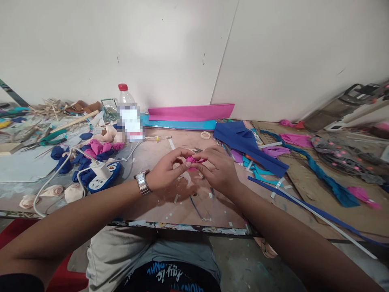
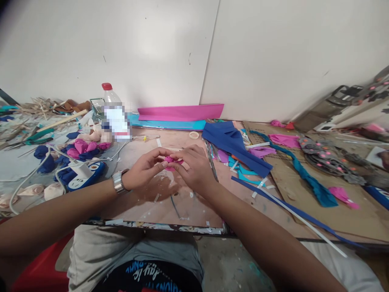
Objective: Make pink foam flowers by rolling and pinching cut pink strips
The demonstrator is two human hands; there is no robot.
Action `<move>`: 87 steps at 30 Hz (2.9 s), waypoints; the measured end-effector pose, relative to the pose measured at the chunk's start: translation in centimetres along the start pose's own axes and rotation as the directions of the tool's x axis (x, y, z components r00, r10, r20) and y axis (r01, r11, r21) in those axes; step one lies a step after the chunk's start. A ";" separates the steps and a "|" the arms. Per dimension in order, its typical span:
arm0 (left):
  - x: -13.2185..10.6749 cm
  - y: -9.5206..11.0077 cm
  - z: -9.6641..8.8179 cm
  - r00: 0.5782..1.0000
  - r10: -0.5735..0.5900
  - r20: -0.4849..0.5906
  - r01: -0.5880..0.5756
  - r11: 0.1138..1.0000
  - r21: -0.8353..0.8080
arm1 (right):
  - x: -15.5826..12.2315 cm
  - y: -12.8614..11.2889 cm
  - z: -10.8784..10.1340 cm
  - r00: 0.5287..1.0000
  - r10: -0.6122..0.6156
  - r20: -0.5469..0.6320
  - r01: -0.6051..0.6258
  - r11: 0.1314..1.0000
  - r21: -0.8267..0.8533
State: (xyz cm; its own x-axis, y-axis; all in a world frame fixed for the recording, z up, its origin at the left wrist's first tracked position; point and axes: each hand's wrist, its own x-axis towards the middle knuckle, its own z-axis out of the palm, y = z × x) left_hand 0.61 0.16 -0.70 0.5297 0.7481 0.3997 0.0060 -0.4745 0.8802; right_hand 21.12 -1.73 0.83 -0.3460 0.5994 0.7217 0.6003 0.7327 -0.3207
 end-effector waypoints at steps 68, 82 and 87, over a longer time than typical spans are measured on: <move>-0.1 0.3 0.2 0.996 0.024 0.085 -0.021 0.999 -0.033 | -0.1 0.2 0.2 0.993 -0.048 0.104 0.035 0.992 0.119; 0.4 -0.5 -0.1 0.979 -0.185 -0.089 0.151 0.943 -0.296 | -0.2 0.1 -0.3 0.989 0.140 -0.052 -0.128 0.975 0.183; 0.5 -1.2 -0.3 0.970 -0.196 -0.141 0.131 0.917 -0.377 | 0.1 -0.1 -0.5 0.995 0.089 -0.042 -0.080 0.980 0.181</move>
State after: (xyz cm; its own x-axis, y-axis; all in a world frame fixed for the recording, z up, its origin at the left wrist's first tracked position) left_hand 0.61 1.29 -1.50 0.3929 0.8846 0.2512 -0.2455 -0.1624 0.9557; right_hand 21.40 -1.94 1.22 -0.2606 0.6480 0.7157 0.4856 0.7287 -0.4829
